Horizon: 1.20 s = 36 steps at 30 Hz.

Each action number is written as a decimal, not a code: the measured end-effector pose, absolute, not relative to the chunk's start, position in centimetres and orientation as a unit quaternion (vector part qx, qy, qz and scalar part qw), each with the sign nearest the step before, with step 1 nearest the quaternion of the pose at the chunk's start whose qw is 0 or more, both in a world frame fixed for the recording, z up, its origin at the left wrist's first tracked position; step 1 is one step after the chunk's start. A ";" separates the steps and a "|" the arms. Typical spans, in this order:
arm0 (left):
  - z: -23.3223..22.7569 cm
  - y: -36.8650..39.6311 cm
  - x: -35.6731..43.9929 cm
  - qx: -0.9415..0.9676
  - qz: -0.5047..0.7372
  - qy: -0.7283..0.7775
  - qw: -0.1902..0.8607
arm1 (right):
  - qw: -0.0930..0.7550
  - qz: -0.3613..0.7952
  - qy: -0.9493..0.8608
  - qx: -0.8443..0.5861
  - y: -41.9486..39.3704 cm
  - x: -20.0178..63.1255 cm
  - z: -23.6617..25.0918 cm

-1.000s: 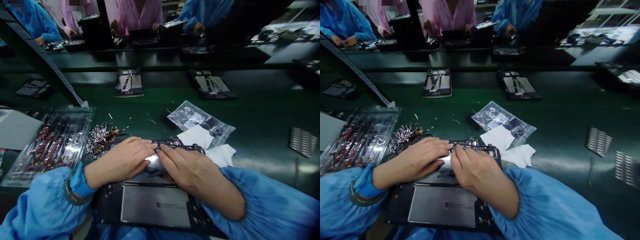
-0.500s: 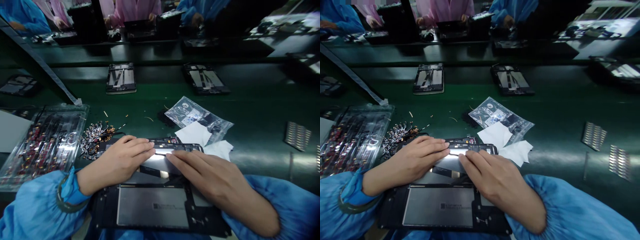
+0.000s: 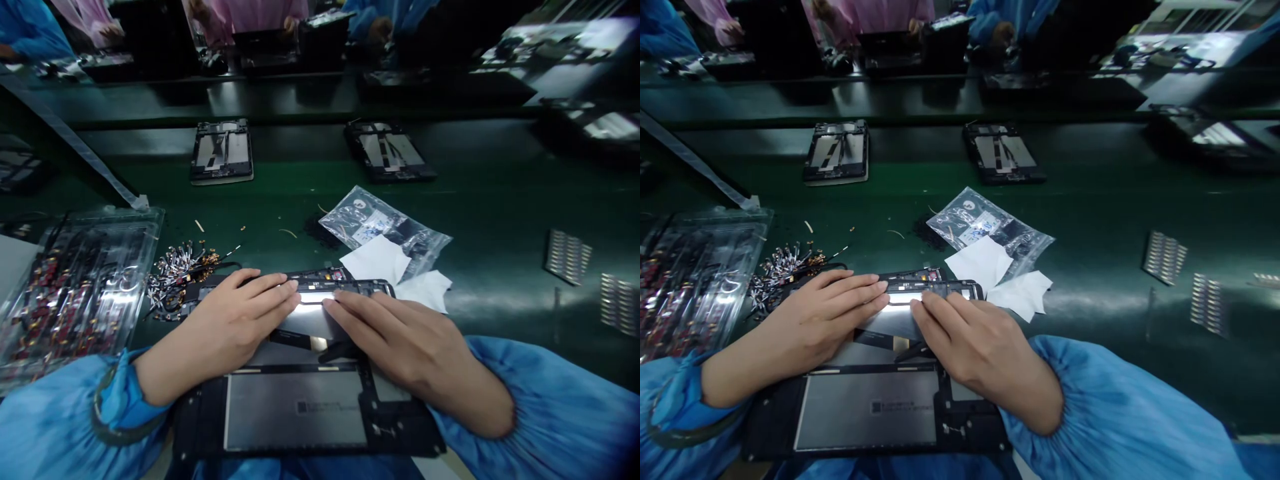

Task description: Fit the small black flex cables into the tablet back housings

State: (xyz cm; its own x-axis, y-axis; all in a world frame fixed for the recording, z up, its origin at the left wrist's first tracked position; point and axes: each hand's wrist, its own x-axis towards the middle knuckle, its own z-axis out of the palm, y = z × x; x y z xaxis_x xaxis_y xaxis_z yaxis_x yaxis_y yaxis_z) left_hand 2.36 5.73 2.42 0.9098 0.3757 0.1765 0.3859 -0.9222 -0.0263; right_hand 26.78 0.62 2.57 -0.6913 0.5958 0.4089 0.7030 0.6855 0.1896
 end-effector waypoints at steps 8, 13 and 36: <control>2.4 5.8 2.3 -0.977 -0.089 -0.194 0.026 | 0.154 -0.173 -0.905 -0.357 0.5 26.7 2.7; 2.4 5.8 2.2 -0.977 -0.090 -0.192 0.021 | 0.135 -0.192 -0.905 -0.355 0.5 26.6 3.0; 6.0 11.2 -2.2 -0.673 -0.106 -0.549 -0.484 | 0.305 0.515 -0.470 -0.649 -3.9 30.9 0.9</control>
